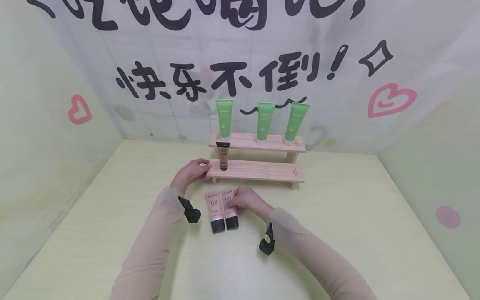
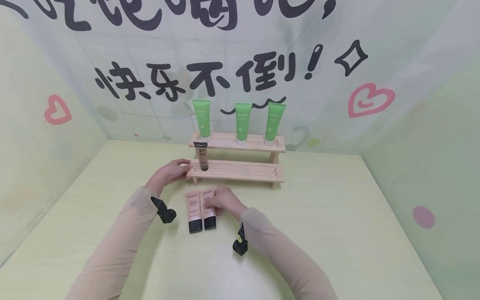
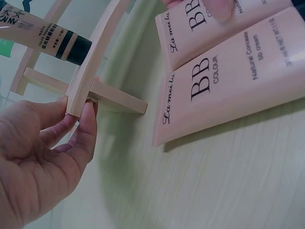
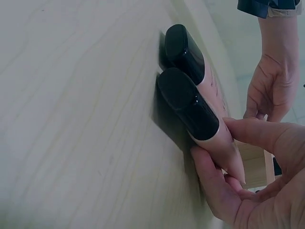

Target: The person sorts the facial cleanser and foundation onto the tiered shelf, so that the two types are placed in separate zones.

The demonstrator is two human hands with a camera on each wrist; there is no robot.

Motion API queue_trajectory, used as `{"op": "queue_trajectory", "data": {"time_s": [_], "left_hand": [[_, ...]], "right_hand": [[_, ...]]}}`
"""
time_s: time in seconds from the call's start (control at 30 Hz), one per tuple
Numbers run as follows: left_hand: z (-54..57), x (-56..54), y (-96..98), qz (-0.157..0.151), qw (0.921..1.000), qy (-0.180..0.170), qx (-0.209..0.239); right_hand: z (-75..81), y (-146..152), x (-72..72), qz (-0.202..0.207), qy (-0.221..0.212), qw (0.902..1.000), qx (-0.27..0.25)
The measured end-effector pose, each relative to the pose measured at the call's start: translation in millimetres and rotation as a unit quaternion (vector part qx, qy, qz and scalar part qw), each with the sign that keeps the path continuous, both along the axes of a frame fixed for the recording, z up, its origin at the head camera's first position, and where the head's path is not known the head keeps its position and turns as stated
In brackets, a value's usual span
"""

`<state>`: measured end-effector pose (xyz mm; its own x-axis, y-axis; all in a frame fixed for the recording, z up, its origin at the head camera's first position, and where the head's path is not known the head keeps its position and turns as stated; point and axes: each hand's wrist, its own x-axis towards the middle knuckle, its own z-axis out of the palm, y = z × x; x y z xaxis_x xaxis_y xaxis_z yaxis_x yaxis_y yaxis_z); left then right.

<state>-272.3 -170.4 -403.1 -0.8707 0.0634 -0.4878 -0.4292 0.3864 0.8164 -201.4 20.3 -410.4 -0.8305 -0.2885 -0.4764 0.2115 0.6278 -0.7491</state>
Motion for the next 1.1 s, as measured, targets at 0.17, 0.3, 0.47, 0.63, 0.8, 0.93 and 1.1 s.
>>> {"op": "queue_trajectory", "data": {"time_s": [0.17,0.3,0.47,0.63,0.8,0.93,1.1], "left_hand": [[-0.6,0.1,1.1,0.001,1.0,0.002,-0.001],[-1.3,-0.2,1.2,0.001,1.0,0.001,-0.003],[-1.0,0.2,0.9,0.001,1.0,0.0,-0.001],[-2.0,0.1,1.1,0.001,1.0,0.001,0.004],[-2.6,-0.2,0.9,0.005,1.0,0.0,0.007],[-1.8,-0.2,1.4,0.009,0.9999,-0.003,0.006],[-1.3,0.1,1.6,0.006,1.0,-0.004,0.007]], "right_hand": [[-3.1,3.5,-0.8,-0.011,0.001,0.9998,-0.017],[-4.6,6.9,-2.2,-0.023,-0.006,0.9991,-0.035],[-3.9,10.4,-3.3,-0.035,-0.016,0.9979,-0.053],[-1.1,14.3,-3.4,-0.03,-0.021,0.9975,-0.061],[3.2,19.8,-4.0,-0.024,-0.017,0.9965,-0.078],[5.3,23.9,-5.5,-0.025,-0.017,0.9961,-0.083],[7.6,28.2,-6.8,-0.026,-0.017,0.996,-0.084]]}}
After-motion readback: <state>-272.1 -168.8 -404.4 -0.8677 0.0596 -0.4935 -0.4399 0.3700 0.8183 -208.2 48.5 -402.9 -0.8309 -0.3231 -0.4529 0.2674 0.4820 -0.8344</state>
